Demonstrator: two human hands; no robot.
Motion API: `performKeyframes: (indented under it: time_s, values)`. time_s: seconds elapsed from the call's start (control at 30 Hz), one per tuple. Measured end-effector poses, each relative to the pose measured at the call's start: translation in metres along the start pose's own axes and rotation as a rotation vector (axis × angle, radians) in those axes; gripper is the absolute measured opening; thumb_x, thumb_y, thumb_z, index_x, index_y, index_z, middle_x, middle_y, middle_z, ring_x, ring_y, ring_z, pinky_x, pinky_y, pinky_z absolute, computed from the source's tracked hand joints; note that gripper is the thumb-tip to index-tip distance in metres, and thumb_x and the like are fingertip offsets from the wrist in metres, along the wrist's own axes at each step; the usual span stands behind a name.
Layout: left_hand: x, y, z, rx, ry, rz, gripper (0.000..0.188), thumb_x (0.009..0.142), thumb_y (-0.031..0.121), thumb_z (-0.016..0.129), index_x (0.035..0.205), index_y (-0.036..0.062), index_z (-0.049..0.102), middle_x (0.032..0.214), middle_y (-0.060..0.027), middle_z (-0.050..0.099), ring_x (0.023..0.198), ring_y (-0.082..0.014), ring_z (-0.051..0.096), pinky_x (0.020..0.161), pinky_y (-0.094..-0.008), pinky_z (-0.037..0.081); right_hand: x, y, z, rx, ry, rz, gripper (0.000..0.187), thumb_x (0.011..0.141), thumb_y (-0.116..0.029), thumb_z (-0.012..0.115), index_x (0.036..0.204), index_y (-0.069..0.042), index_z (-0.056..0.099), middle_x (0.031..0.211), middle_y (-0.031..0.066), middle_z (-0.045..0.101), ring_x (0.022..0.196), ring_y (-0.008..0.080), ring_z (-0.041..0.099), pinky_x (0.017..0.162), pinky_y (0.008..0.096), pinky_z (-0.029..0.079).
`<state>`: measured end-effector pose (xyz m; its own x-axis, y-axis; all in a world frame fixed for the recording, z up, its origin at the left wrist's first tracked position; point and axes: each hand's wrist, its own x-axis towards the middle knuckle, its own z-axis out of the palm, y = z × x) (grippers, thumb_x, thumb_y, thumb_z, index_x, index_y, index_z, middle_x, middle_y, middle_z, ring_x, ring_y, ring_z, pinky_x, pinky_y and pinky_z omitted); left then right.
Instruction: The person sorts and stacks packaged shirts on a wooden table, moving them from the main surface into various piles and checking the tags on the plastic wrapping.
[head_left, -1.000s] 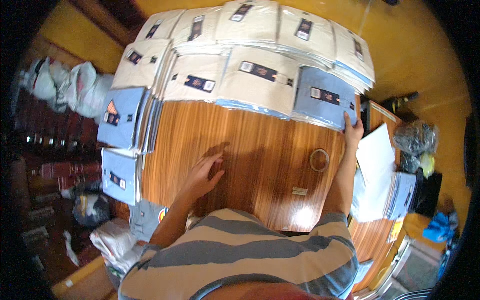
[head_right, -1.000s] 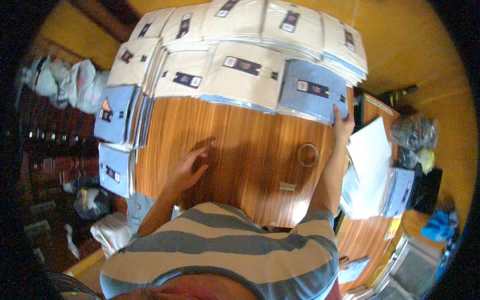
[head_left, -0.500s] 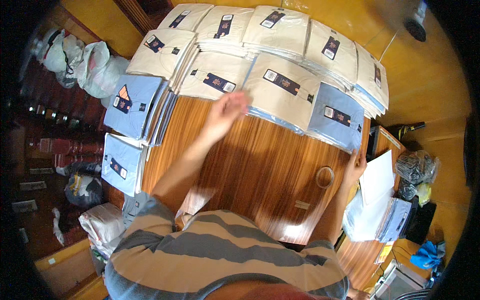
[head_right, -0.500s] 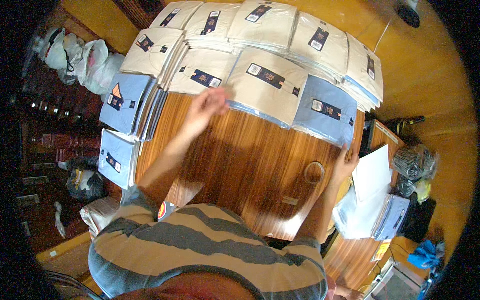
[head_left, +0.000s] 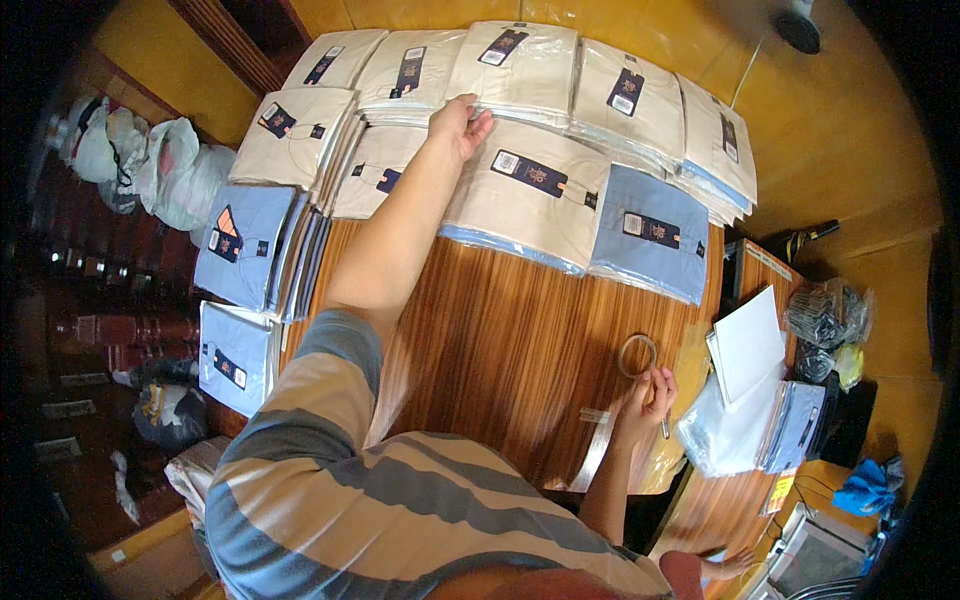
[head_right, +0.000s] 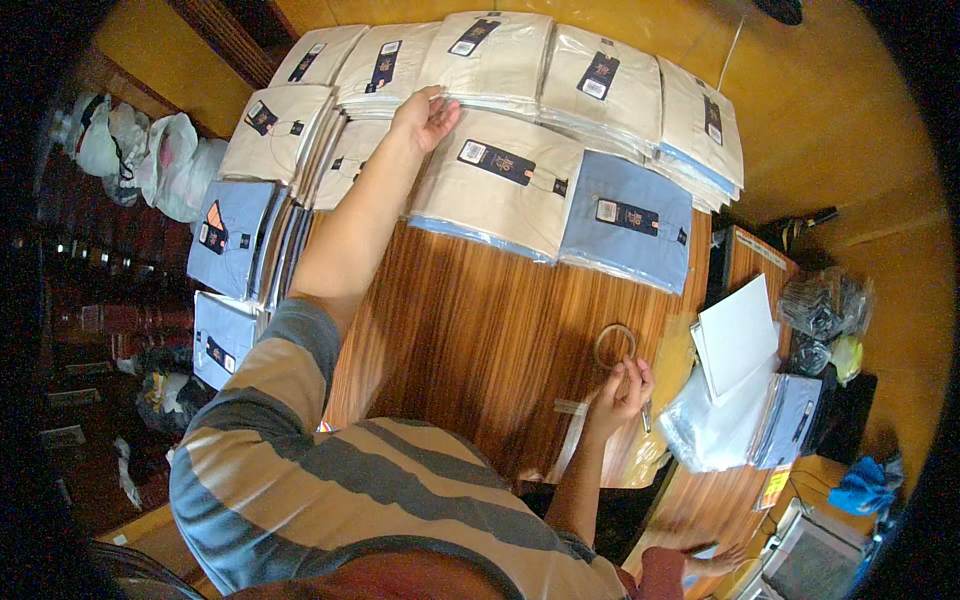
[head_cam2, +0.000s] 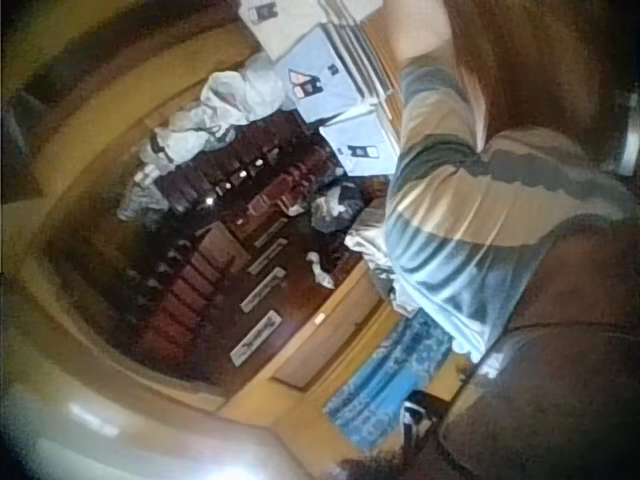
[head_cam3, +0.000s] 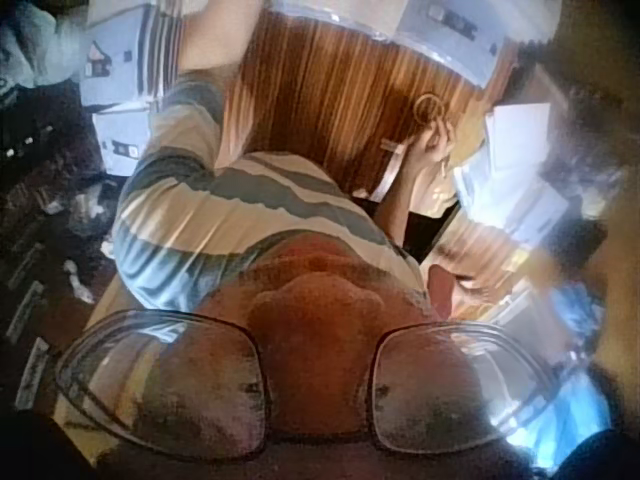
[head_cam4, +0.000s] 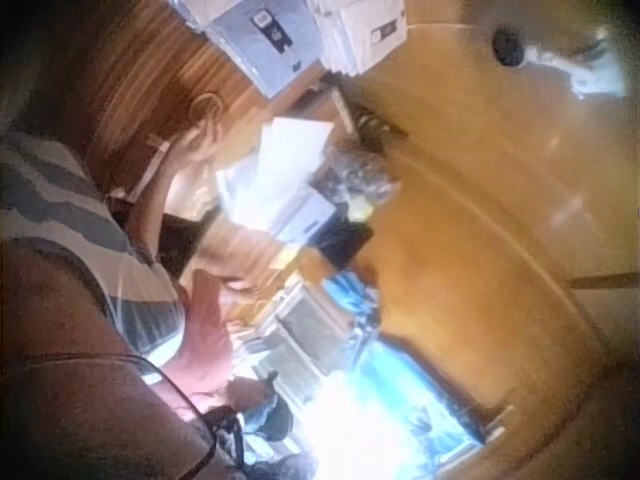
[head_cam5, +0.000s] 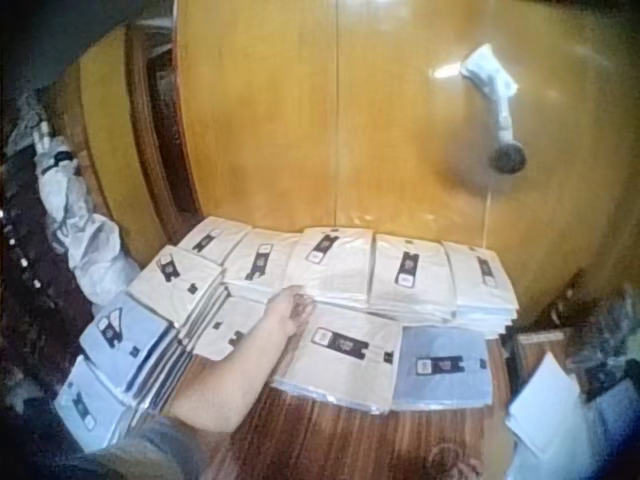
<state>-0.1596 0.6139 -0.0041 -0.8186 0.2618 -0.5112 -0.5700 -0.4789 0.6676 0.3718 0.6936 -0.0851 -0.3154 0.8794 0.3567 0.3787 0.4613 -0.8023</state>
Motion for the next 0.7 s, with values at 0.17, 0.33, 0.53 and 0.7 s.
performKeyframes:
  time_s: [0.17, 0.33, 0.53, 0.7]
  values:
    - [0.018, 0.005, 0.011, -0.159, -0.084, -0.019, 0.019, 0.095, 0.017, 0.067, 0.107, 0.0065, 0.056, 0.094, -0.006, 0.054, 0.084, -0.0208, 0.061, 0.071, -0.0328, 0.058, -0.009, 0.0, -0.007, 0.09, -0.046, 0.084, 0.015, 0.097, -0.007, 0.066, 0.109, 0.001, 0.071, 0.124, 0.0143, 0.056, 0.12, 0.0268, 0.054, 0.102, 0.0376, 0.045]
    - [0.033, 0.015, 0.038, -0.017, -0.097, 0.077, 0.03, 0.097, 0.016, 0.064, 0.12, 0.0039, 0.049, 0.101, -0.011, 0.056, 0.079, -0.0226, 0.06, 0.073, -0.0377, 0.061, -0.013, -0.016, -0.003, 0.191, -0.093, 0.111, 0.016, 0.099, -0.011, 0.065, 0.107, 0.003, 0.07, 0.124, 0.0127, 0.056, 0.11, 0.0214, 0.058, 0.094, 0.0332, 0.048]
    - [-0.087, 0.038, 0.034, -0.083, -0.494, 0.518, 0.036, 0.097, 0.007, 0.057, 0.127, -0.0045, 0.039, 0.119, -0.0225, 0.057, 0.094, -0.0345, 0.068, 0.082, -0.0482, 0.065, -0.022, -0.024, 0.004, 0.49, -0.319, 0.314, 0.017, 0.101, -0.011, 0.061, 0.111, 0.002, 0.068, 0.118, 0.0138, 0.062, 0.107, 0.0191, 0.059, 0.092, 0.0318, 0.049]
    - [-0.221, 0.021, -0.089, -0.158, -0.798, 0.276, 0.036, 0.097, 0.005, 0.057, 0.131, -0.001, 0.046, 0.123, -0.016, 0.064, 0.102, -0.0263, 0.07, 0.086, -0.0448, 0.062, -0.043, -0.054, 0.021, 1.075, -0.646, 0.517, 0.07, 0.099, -0.059, 0.053, 0.135, 0.001, 0.053, 0.13, 0.0184, 0.062, 0.118, 0.0289, 0.061, 0.096, 0.0461, 0.05]
